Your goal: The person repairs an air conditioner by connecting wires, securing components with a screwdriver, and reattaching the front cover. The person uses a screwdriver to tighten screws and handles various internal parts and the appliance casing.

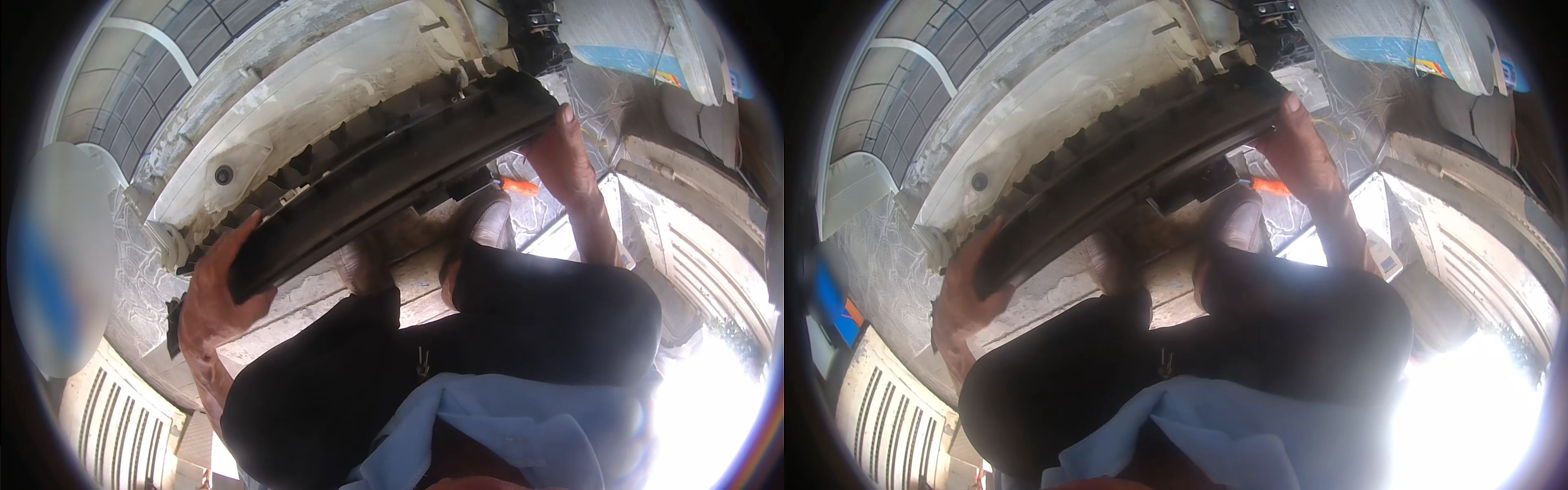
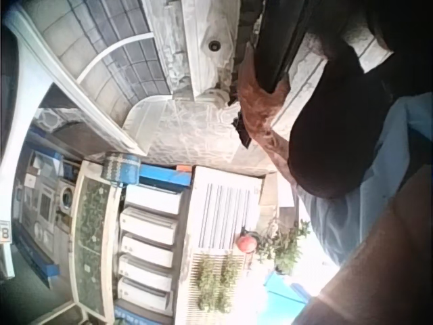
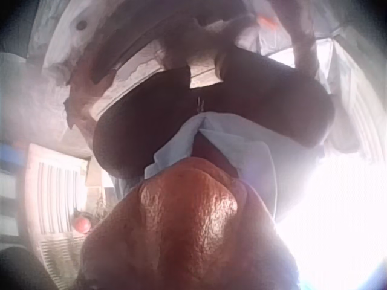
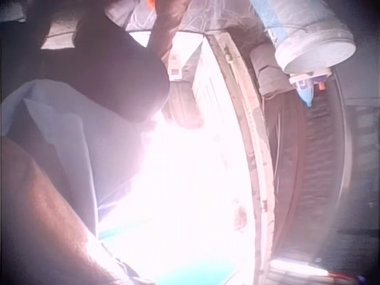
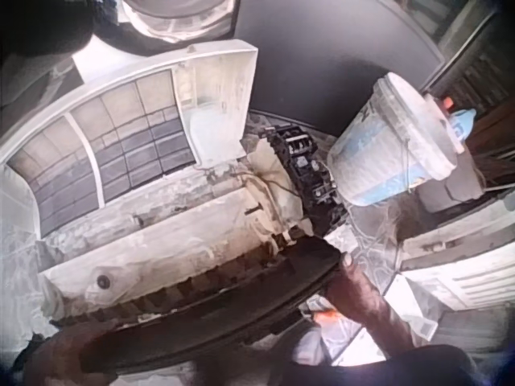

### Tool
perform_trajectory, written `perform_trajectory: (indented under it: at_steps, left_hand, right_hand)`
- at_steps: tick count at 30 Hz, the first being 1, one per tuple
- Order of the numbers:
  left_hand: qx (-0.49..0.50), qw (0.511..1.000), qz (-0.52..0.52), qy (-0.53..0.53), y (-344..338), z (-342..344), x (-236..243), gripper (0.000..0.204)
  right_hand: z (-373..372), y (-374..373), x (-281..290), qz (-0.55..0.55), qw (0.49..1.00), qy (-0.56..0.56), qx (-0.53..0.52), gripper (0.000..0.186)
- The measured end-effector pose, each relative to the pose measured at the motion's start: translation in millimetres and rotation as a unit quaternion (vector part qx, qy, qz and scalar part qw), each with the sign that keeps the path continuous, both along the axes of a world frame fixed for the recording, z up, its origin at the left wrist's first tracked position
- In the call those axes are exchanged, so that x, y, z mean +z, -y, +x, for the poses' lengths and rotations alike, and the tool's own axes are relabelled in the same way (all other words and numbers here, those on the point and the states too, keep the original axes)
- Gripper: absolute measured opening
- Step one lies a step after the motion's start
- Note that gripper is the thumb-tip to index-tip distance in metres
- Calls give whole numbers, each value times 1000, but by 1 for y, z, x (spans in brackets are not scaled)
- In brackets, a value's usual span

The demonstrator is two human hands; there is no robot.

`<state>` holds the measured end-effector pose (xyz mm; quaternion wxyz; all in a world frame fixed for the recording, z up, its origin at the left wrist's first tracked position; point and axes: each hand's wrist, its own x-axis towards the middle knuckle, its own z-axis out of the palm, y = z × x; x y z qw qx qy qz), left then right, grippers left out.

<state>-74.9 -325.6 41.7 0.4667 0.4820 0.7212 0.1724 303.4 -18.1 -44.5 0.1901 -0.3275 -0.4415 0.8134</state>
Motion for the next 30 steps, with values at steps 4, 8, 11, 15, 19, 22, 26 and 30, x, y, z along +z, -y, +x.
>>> perform_trajectory:
  at_steps: [4,8,11,15,19,22,26,30]
  left_hand:
    - [9,997,37,-61,-10,-6,-2,75]
    - [51,966,83,-240,5,-4,-2,61]
    - [81,893,171,-408,46,-3,-10,65]
    - [513,709,217,-432,173,-26,-46,75]
    - [794,567,210,66,227,-43,-85,85]
    - [684,664,268,136,193,-56,-94,88]
    - [717,660,214,70,166,-64,-61,89]
    - [658,732,174,-26,179,-85,-71,85]
  right_hand:
    - [-10,-10,-7,-20,995,63,-76,82]
    - [-14,-17,-8,-64,988,57,-129,67]
    - [-33,-10,15,-76,975,76,-195,67]
    - [-9,-34,-11,-35,987,99,-124,71]
    - [-10,-23,-18,300,911,282,26,80]
    - [12,-50,-23,364,863,344,69,86]
    - [-35,-24,14,375,806,450,89,93]
    - [-47,-19,23,381,800,445,128,97]
